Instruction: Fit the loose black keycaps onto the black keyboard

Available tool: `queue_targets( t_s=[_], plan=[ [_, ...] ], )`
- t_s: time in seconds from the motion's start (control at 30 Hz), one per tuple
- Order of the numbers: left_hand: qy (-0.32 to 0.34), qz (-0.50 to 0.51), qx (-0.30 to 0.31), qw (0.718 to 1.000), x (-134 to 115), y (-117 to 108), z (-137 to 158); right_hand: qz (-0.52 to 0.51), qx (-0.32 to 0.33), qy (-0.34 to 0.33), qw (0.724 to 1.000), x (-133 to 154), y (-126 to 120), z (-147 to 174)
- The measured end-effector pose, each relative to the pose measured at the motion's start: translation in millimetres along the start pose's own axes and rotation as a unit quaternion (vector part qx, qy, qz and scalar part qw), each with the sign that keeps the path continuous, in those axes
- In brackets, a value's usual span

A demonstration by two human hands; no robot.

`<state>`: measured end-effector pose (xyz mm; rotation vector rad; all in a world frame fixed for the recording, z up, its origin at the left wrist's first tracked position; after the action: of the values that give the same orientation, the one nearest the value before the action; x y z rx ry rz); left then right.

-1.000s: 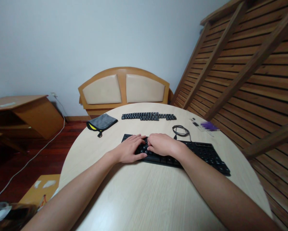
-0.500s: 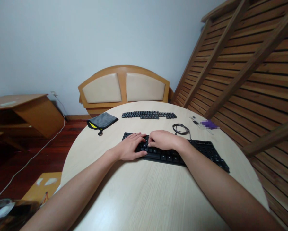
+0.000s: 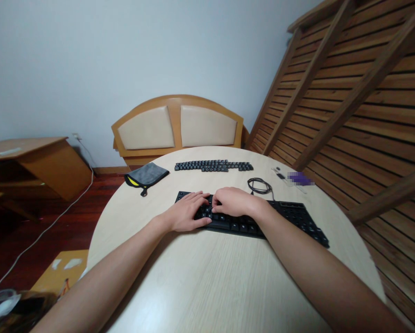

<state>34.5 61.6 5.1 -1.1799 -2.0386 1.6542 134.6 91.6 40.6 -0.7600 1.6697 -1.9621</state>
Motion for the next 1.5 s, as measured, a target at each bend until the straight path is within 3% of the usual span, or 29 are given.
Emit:
queue_targets(
  t_s=[0.67,1.17,1.27,1.33,1.4,1.5],
  plan=[
    [-0.006,-0.003,0.007,1.000,-1,0,0,0.006,-0.009,-0.001,1.000,6,-3,2],
    [0.000,-0.011,-0.003,1.000,-3,-1,-1,0.054,-0.014,0.038,0.998,9,-6,-2],
    [-0.004,-0.016,0.003,1.000,-3,-1,0,0.012,-0.003,0.008,1.000,-3,-8,-12],
    [-0.010,-0.021,0.007,1.000,-3,0,0,0.000,-0.038,0.008,0.999,-14,-14,-26],
    [-0.014,-0.025,0.008,1.000,-3,0,0,0.009,-0.082,0.052,0.995,-30,-19,-44],
    [-0.017,-0.025,0.007,1.000,-3,-1,0,0.022,-0.093,0.095,0.991,-45,-14,-76]
  ],
)
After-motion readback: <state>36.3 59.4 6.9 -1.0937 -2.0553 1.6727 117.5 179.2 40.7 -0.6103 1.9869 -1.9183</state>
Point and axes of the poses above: each hand's wrist, its own z-axis away from the middle knuckle, its own y-axis out of the palm, x = y × z, the point moved 8 cm from there along -z, towards the middle knuckle, and after that the axes turned 5 degrees about -x, right-handed, at the moved point
